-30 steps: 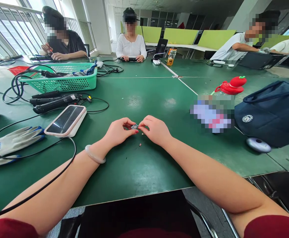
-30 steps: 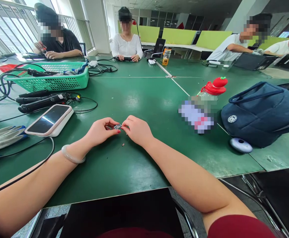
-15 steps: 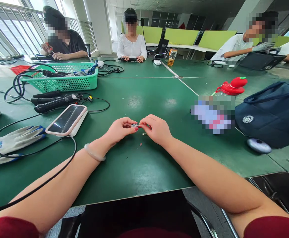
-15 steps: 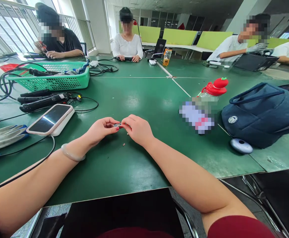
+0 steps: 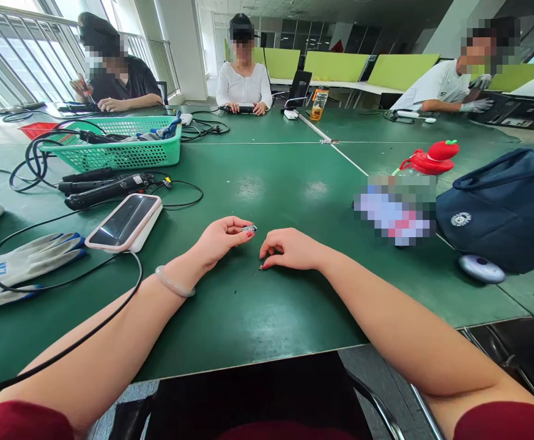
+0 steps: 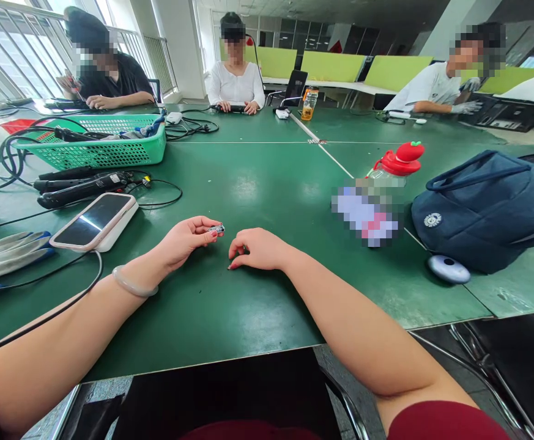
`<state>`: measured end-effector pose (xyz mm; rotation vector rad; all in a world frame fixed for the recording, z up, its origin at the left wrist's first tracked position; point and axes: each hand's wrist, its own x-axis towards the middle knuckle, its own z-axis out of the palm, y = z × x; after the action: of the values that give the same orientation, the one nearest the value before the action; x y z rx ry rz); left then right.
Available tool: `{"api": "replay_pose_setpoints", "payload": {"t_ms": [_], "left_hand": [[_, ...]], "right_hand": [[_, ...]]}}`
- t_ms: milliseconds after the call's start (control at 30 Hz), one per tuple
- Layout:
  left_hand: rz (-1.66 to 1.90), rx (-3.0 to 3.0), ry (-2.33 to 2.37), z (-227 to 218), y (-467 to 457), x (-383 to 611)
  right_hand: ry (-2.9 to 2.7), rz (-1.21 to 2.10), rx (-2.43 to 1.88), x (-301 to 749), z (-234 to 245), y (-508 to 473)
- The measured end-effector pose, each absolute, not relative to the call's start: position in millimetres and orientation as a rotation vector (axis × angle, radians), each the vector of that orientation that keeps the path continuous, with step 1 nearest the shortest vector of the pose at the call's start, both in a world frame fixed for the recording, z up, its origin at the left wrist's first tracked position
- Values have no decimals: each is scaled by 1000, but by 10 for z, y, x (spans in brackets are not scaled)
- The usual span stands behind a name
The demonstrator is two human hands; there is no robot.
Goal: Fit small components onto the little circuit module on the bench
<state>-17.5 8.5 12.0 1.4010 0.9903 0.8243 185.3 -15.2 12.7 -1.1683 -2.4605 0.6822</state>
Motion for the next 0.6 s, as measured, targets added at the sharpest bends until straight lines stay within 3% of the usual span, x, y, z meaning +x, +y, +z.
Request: {"api": "replay_pose_setpoints", "payload": {"t_ms": [433,600], "left_hand": [[796,1473,1115,115,93,-169],[788,1520,1137,120,86,-157]], "right_hand": [[-2632,454,-1089,1684,64,-236],[-2262,390,-1090,1692,66,-232]]}}
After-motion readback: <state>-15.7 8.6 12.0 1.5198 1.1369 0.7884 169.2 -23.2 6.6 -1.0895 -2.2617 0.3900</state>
